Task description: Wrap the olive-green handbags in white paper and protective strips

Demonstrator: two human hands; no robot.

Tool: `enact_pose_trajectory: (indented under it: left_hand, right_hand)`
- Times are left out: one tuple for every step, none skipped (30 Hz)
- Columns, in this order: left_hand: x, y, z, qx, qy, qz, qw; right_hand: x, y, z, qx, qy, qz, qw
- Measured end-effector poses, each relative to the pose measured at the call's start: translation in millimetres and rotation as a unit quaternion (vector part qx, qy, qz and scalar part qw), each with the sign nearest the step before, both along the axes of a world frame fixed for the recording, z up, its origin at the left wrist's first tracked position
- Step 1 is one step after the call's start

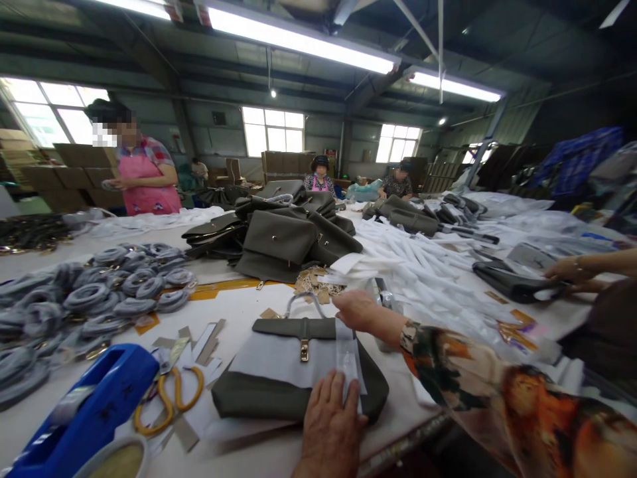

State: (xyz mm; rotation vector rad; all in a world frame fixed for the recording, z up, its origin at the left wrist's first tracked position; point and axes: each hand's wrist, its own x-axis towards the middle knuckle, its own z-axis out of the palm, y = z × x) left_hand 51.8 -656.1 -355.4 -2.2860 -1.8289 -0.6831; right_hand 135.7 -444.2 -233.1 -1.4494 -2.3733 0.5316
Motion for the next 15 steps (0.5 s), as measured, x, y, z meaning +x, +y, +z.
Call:
enact_pose_trajectory:
  left_hand:
    - [0,0,0.2,-0.001,0.0,0.0,1.0]
    - [1,0,0.5,-0.003,-0.001,0.002,1.0]
    - [2,-1,1.3,-0.004,-0.002,0.004,1.0]
    - [2,-2,3.0,-0.004,-0.004,0.006,1.0]
    - [2,-3,6.0,-0.001,-0.006,0.003,1.0]
    - [0,-5,10.6,0.006,-0.01,-0.007,1.0]
    - [-5,-7,17.0,0.013,-0.015,-0.026,0.999]
    - [-12,-9,25.2,0.018,-0.021,-0.046,0.999]
    - [-23,-12,35.0,0.023,-0.028,-0.061,0.997]
    - [-38,-13,45.7,0.025,-0.036,-0.067,0.997]
    - [-55,-14,56.6,0.02,-0.044,-0.043,0.998]
    - [-76,-13,66.9,0.037,-0.056,0.002,0.998]
    - [-97,-12,75.8,0.044,-0.065,0.055,0.995]
    - [-119,-9,82.8,0.033,-0.077,0.116,0.99]
    - [-139,-5,87.7,-0.003,-0.09,0.185,0.979]
  right_hand:
    - [9,-3,1.0,0.003,-0.014,0.01,1.0]
    - [19,-9,0.0,0.002,-0.025,0.016,1.0]
    - [29,-17,-3.4,0.001,-0.031,0.017,0.999]
    - [40,-27,-9.5,-0.001,-0.035,0.015,0.999]
    - [51,-39,-18.3,-0.005,-0.034,0.008,0.999]
    - [61,-52,-29.3,-0.012,-0.03,-0.001,0.999]
    - [70,-65,-42.1,-0.025,-0.023,-0.015,0.999]
    - [78,-77,-55.5,-0.05,0.008,-0.04,0.998]
    - [86,-88,-68.6,-0.072,0.038,-0.059,0.995]
    - [91,-98,-80.3,-0.09,0.061,-0.07,0.992]
    - [95,-106,-89.9,-0.106,0.078,-0.079,0.988]
    - [97,-112,-96.8,-0.118,0.086,-0.085,0.986]
    - [98,-116,-101.0,-0.13,0.088,-0.091,0.984]
    - [97,-118,-102.6,-0.141,0.086,-0.098,0.981]
    - [96,-119,-102.2,-0.153,0.084,-0.107,0.979]
